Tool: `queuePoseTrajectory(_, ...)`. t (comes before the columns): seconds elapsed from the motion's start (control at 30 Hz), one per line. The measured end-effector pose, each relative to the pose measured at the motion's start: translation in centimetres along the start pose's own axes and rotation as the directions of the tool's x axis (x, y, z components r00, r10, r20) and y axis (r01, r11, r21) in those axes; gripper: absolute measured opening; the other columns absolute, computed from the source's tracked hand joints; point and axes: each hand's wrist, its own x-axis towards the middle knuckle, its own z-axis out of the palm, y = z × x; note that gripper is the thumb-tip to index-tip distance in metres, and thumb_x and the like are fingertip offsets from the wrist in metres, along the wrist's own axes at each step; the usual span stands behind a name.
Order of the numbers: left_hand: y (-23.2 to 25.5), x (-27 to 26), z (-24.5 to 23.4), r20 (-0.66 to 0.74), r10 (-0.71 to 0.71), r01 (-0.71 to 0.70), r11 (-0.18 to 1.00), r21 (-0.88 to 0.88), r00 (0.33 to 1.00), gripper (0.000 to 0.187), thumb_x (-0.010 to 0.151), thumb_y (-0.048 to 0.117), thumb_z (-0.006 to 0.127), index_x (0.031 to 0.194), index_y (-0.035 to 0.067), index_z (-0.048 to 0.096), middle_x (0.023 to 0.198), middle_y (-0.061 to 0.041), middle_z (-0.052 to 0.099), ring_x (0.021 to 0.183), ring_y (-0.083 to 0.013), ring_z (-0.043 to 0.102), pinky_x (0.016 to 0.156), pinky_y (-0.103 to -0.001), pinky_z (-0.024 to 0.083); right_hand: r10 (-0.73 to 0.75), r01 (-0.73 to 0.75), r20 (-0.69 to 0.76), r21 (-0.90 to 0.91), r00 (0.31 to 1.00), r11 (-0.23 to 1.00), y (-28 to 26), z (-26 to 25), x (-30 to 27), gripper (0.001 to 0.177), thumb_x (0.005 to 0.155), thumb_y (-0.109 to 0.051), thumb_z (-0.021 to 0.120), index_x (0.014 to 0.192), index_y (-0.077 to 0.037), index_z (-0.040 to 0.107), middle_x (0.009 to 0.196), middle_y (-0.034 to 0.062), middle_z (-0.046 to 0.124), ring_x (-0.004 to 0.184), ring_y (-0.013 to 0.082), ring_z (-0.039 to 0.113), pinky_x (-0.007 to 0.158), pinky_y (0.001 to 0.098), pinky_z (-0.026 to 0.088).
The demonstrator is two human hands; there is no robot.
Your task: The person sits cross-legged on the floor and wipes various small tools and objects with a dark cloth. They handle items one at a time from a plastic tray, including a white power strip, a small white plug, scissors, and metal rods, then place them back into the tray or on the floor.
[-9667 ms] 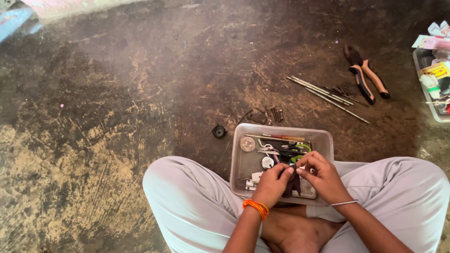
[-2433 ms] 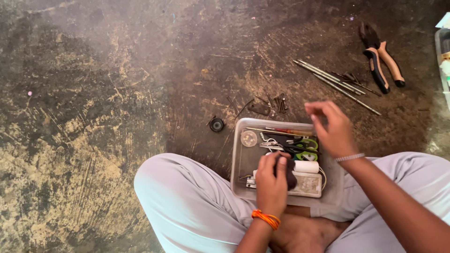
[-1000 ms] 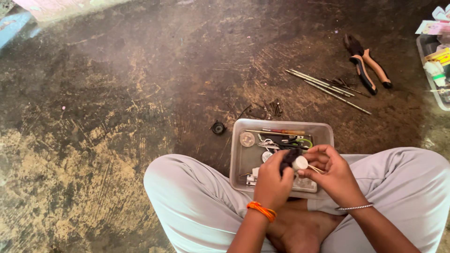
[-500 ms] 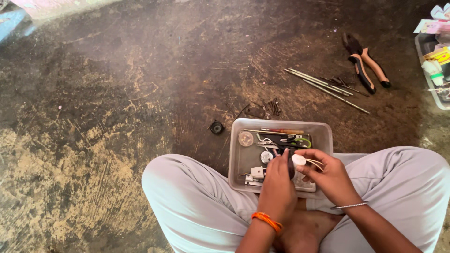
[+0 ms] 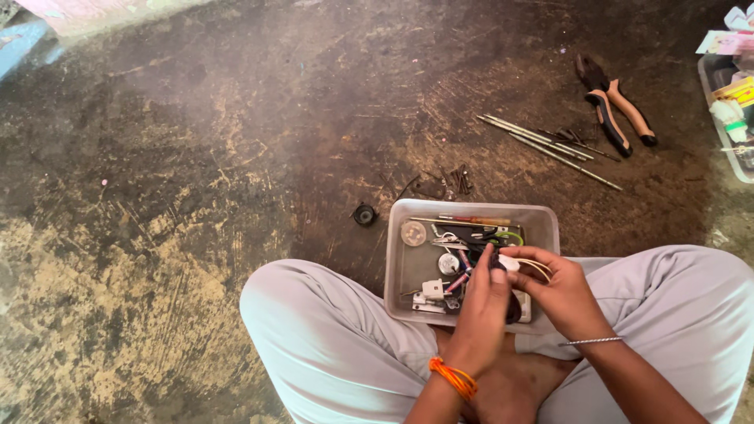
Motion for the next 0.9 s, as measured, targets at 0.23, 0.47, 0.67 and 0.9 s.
queuePoseTrajectory(0.23,0.5,1.3,0.4,-0.285,-0.150,0.228,0.938,0.262,0.947,0.053,0.108,0.038,0.035,0.103,-0.002,0.070,0.085,-0.026,0.072,0.080,-0.0397,0.071,0.071,-0.047,0.052,0.107,-0.103,0.061,-0.061,0.992,0.993,-2.0,1.2,-1.4,0.040,0.081,0.009,0.070,0.120,0.002,0.069,0.118,0.0088,0.074,0.104,0.0156,0.072,0.087,0.0308,0.062)
queuePoseTrajectory(0.47,-2.5,3.4,-2.6,-0.234,-0.426,0.473,0.855,0.211,0.874,0.059,0.103,0.047,0.047,0.087,-0.004,0.072,0.074,-0.020,0.072,0.072,-0.0330,0.072,0.069,-0.043,0.053,0.039,-0.037,0.001,-0.324,0.999,0.945,-3.7,3.2,-2.6,0.045,0.073,-0.001,0.083,0.116,-0.002,0.070,0.103,0.0049,0.079,0.089,0.0116,0.075,0.080,0.0286,0.064)
queuePoseTrajectory(0.67,-6.2,3.8,-2.0,-0.247,-0.495,0.503,0.864,-0.036,0.833,0.060,0.101,0.049,0.054,0.088,-0.005,0.076,0.077,-0.012,0.073,0.071,-0.0170,0.065,0.069,-0.034,0.052,-0.296,0.249,0.029,-0.623,0.955,0.742,-6.6,4.6,-3.5,0.043,0.064,-0.009,0.085,0.104,-0.005,0.068,0.099,0.0058,0.074,0.087,0.0189,0.075,0.076,0.0326,0.060)
queuePoseTrajectory(0.9,-6.5,3.6,-1.8,-0.250,-0.433,0.391,0.898,-0.201,0.866,0.052,0.100,0.045,0.058,0.091,0.000,0.081,0.077,-0.007,0.075,0.068,-0.0083,0.065,0.064,-0.027,0.052,-0.443,0.353,0.030,-0.653,0.896,0.670,-5.7,4.3,-3.3,0.045,0.064,-0.015,0.090,0.103,-0.006,0.069,0.103,0.0074,0.074,0.096,0.0244,0.073,0.085,0.0369,0.056)
